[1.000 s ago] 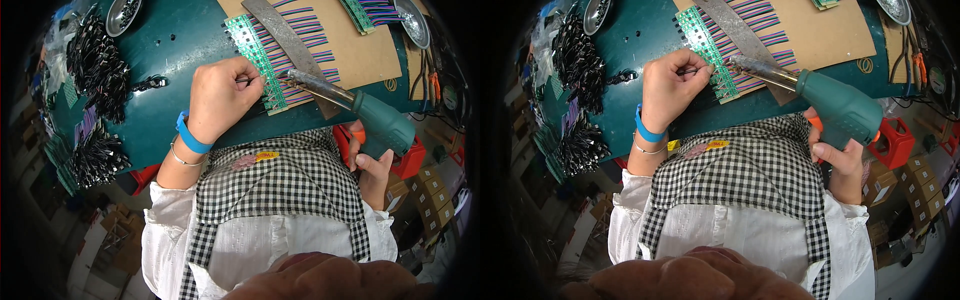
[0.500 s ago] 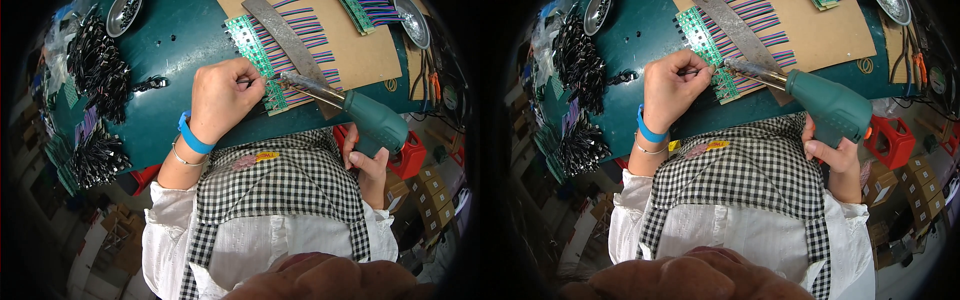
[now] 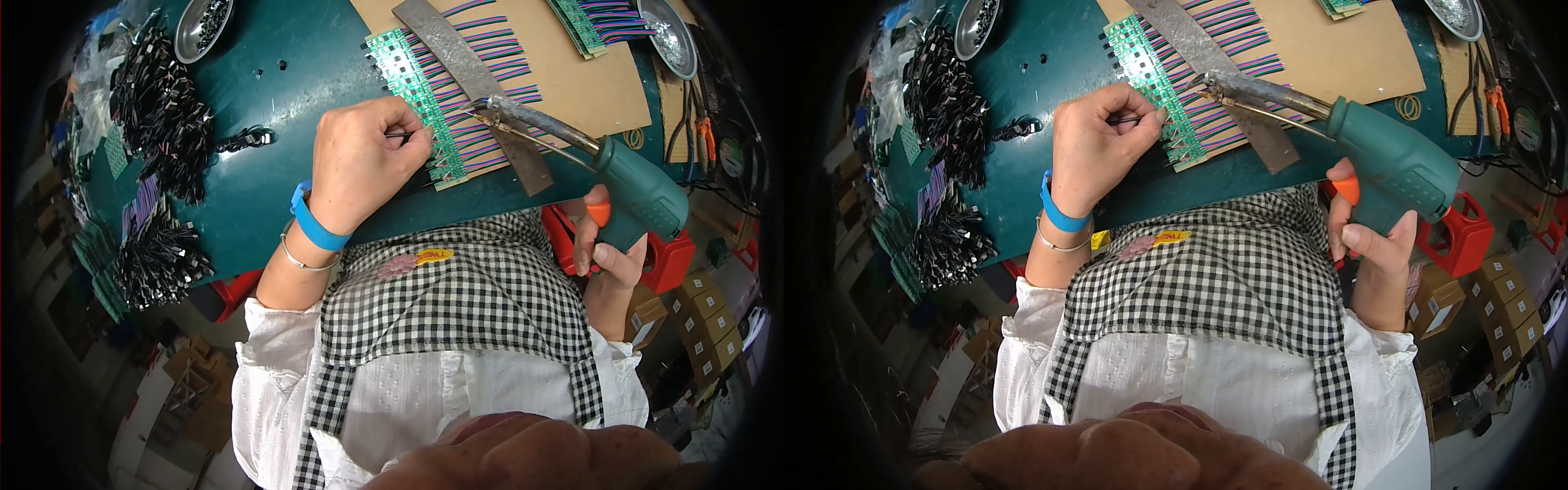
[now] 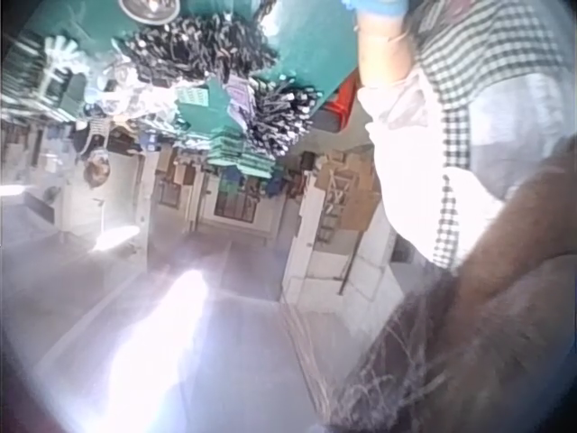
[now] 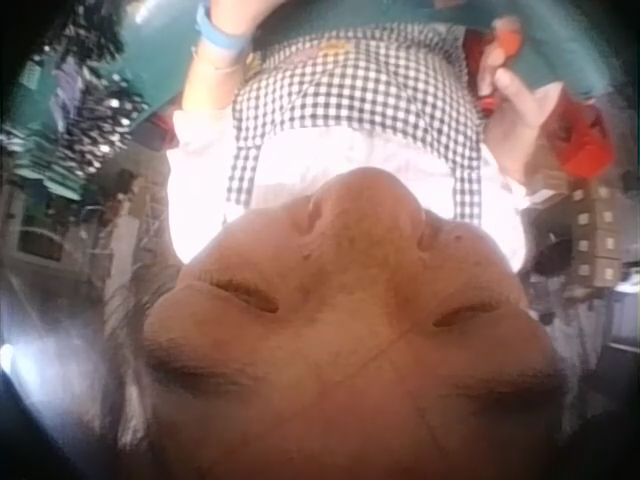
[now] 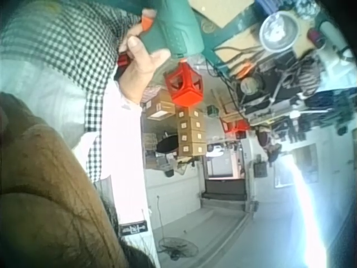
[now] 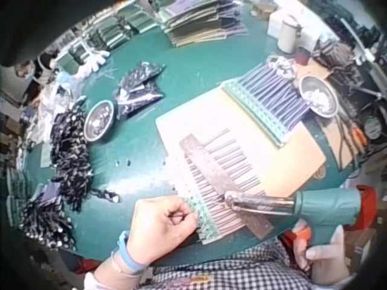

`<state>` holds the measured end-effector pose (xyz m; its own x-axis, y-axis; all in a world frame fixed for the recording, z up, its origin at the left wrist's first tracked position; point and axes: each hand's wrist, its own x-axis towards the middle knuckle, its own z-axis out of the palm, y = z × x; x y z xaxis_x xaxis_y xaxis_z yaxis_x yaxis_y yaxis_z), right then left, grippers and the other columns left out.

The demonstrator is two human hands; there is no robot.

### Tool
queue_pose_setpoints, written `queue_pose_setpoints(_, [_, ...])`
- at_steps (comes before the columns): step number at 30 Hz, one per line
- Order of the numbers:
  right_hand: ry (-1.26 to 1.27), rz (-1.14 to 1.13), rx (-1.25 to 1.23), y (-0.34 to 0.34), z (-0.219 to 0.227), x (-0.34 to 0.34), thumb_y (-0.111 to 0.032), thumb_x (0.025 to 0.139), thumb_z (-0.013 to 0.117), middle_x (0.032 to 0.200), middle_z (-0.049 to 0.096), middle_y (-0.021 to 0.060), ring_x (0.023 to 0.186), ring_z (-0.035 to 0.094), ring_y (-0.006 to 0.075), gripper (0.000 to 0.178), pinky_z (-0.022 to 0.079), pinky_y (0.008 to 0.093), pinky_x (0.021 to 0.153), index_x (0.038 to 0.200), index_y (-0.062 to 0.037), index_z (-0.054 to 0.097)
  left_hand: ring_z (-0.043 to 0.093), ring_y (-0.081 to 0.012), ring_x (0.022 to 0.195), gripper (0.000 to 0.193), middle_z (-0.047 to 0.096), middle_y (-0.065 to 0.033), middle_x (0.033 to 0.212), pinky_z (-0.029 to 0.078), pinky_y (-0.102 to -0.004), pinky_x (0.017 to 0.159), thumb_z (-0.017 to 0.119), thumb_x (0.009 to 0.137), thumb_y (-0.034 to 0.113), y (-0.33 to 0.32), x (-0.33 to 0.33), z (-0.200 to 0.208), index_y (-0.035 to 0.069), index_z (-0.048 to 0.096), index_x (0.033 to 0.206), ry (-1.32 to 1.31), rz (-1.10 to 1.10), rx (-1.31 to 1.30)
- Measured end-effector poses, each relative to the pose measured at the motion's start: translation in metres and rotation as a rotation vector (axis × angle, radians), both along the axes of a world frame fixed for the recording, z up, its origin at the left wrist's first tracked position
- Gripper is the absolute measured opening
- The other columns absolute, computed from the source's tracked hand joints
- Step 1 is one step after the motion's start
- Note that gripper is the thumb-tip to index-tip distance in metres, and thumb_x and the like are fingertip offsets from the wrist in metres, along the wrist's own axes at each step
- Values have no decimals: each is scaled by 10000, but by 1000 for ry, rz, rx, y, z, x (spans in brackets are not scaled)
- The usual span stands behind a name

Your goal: The person solders wires to a circuit board using a soldering iron, then assembles electronic components onto the circuit board.

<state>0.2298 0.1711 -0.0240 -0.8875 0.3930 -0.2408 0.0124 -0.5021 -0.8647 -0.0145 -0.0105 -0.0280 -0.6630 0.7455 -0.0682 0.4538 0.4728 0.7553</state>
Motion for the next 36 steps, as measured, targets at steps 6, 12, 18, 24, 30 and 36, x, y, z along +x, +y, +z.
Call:
queue_pose_setpoints(6, [-14, 38, 8, -8, -2, 4, -16, 736, 663, 950, 527, 183, 559, 559, 160, 527, 472, 235, 439, 1162, 138, 393, 556, -167, 457, 96, 597, -73, 568, 437, -280, 464, 697, 663, 82, 0, -1, 1, 32, 618, 641, -1, 0, -28])
queue_pose_setpoints(12, [-37, 98, 8, -10, -9, 6, 29, 742, 645, 938, 531, 172, 601, 566, 157, 503, 484, 233, 456, 1181, 94, 409, 551, -173, 441, 100, 583, -76, 541, 440, -283, 463, 697, 661, 94, 1, -3, -3, 33, 620, 641, -23, -12, -27])
queue_pose_setpoints(18, [-42, 72, -8, -6, -7, 2, -26, 743, 660, 919, 539, 180, 547, 550, 148, 517, 473, 231, 440, 1170, 123, 409, 407, -17, 494, 122, 500, 17, 517, 353, -195, 462, 711, 718, 62, -1, -4, -2, -1, 614, 677, -48, -27, -19])
queue_pose_setpoints(24, [-59, 25, 6, -5, -4, -5, -101, 726, 682, 773, 553, 175, 462, 523, 143, 568, 445, 227, 407, 1149, 155, 403, 399, -17, 487, 117, 497, 21, 515, 344, -199, 456, 707, 715, 57, 0, -5, -3, 0, 613, 676, -51, -18, -4])
queue_pose_setpoints(30, [58, -38, -27, 7, -2, -4, -103, 740, 657, 628, 521, 130, 405, 501, 152, 564, 425, 230, 368, 1167, 137, 377, 404, -37, 484, 133, 463, -1, 503, 354, -225, 457, 703, 705, 76, 6, -4, 2, 1, 601, 663, -5, -56, 26])
queue_pose_setpoints(36, [306, -188, 34, 41, 9, -7, -109, 773, 614, 567, 461, 81, 378, 449, 140, 552, 398, 226, 346, 1210, 106, 355, 408, -59, 490, 130, 449, -10, 507, 364, -238, 465, 685, 706, 83, 3, -3, 3, -10, 600, 670, -30, -10, -58])
